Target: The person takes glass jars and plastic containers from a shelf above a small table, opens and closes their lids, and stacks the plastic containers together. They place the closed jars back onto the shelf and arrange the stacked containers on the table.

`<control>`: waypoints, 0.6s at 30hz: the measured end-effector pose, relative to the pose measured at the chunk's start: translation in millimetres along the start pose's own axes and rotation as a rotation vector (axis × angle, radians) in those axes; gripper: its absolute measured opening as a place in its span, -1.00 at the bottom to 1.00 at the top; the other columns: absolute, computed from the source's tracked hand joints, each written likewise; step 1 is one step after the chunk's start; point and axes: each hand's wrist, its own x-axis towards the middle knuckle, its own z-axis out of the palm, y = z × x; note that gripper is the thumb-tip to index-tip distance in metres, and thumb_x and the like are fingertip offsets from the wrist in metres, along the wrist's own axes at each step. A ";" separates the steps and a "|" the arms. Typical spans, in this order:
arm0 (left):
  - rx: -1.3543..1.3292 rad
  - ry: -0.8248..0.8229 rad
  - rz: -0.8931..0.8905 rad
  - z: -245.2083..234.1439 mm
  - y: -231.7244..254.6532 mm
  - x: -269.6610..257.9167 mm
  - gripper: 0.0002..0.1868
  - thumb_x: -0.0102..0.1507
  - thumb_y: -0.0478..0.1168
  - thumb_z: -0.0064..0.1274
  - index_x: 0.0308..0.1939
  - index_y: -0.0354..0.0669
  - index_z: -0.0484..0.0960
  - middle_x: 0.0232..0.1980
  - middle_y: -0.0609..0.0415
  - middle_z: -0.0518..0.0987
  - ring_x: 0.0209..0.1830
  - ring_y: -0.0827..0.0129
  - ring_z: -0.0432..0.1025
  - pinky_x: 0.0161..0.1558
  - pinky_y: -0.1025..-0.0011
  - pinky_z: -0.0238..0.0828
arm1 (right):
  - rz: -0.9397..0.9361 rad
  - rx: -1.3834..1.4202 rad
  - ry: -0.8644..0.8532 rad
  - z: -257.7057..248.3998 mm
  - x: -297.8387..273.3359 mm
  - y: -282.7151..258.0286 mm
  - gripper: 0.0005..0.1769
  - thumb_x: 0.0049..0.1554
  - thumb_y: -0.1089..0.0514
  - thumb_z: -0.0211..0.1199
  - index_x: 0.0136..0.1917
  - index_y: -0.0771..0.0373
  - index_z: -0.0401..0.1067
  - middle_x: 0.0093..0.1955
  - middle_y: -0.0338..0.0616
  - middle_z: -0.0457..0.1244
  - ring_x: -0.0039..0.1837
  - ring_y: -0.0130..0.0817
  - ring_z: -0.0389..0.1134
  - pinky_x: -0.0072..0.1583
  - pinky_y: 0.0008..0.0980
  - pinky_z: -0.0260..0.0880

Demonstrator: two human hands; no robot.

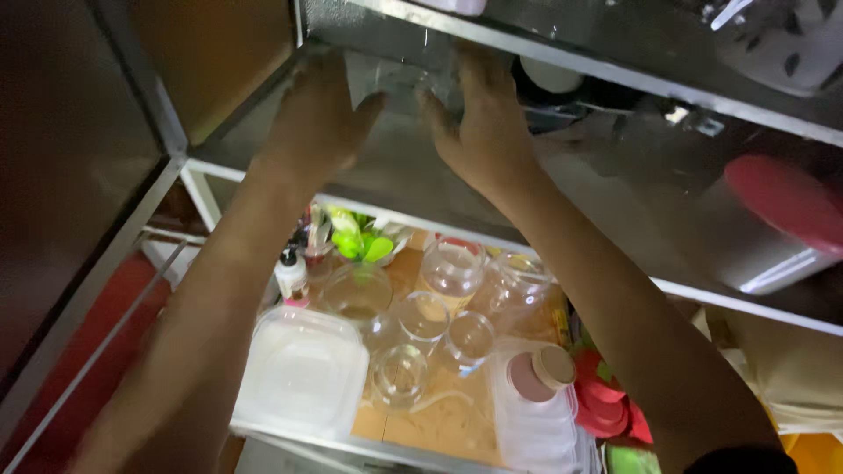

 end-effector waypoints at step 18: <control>0.198 0.075 0.001 -21.7 138.0 -232.2 0.00 0.26 -0.09 0.29 0.52 -0.58 0.02 0.52 -0.53 0.13 0.60 -0.31 -0.01 0.52 -0.12 -0.03 | -0.126 0.122 -0.068 -98.2 -156.2 -132.5 -0.34 0.36 -0.01 0.35 0.46 0.46 0.17 0.51 0.43 0.04 0.54 0.37 0.12 0.53 0.12 0.22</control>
